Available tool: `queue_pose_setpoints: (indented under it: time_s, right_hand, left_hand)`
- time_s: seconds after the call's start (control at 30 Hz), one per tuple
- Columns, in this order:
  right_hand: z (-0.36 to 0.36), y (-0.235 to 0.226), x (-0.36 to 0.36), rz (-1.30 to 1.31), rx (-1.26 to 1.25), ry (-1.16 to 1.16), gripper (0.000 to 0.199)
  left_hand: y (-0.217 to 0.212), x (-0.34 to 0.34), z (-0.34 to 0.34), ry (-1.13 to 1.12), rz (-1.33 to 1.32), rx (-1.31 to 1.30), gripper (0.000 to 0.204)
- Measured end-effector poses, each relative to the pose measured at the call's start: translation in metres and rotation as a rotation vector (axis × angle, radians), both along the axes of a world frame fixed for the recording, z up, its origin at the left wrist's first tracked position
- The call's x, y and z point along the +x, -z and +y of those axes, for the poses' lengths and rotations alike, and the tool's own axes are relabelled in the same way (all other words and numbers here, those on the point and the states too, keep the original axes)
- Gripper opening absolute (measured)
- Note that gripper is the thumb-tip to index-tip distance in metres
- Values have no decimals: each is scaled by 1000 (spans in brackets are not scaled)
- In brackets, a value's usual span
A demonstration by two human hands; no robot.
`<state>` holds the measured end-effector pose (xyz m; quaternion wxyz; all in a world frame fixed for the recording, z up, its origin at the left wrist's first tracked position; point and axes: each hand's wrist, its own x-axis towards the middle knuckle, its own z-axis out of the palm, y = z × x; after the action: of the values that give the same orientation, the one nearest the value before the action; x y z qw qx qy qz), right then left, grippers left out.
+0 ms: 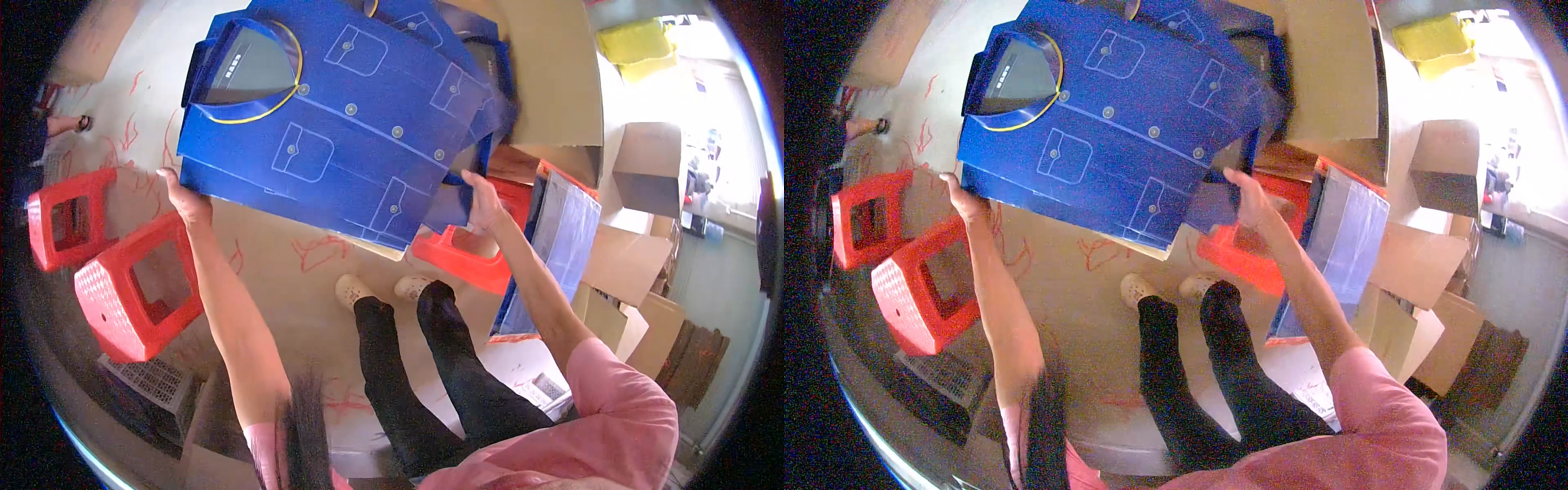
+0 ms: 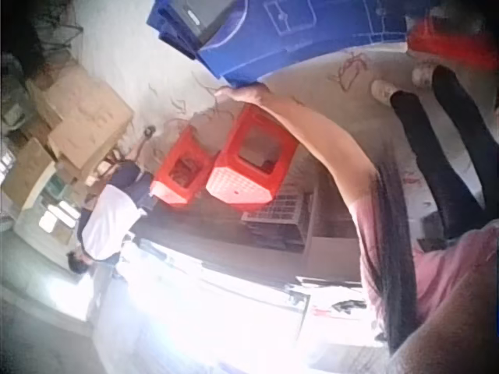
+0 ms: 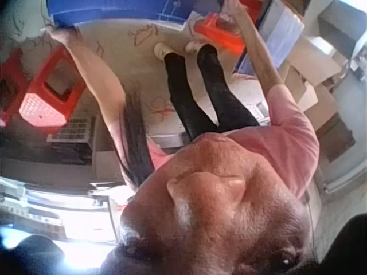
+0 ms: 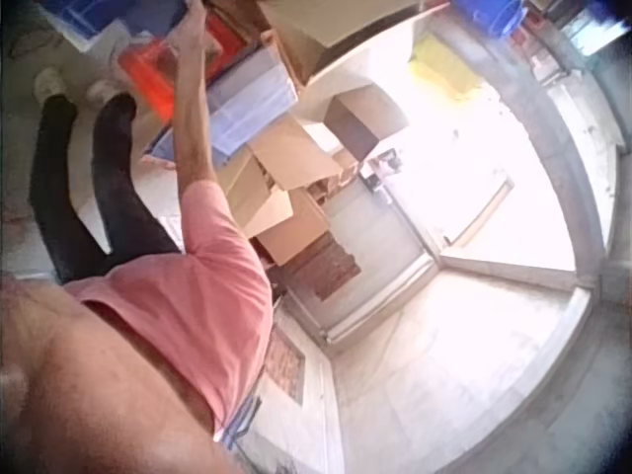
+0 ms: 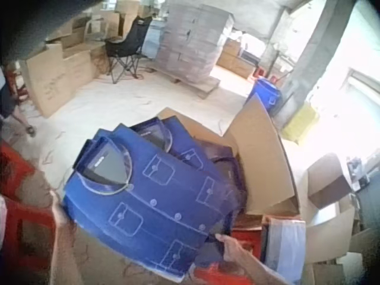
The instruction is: The person places blue patterned flat items into clear plastic bags on a table. They then pick up purple patterned flat items and place them inside the same bags. The person seals the bags and stacks the finished packages on the table.
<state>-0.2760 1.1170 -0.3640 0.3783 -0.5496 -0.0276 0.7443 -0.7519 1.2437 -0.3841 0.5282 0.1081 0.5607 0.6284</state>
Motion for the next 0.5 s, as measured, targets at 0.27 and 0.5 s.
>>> queue_pose_setpoints:
  time_s: [0.27,0.5]
  right_hand:
    - [-86,-22,-50,162,-135,-88,45]
    - [-162,-30,-84,176,-78,-324,56]
  left_hand:
    - [-1,-49,-131,-129,19,-108,65]
    - [-20,-78,-261,-229,-105,-313,51]
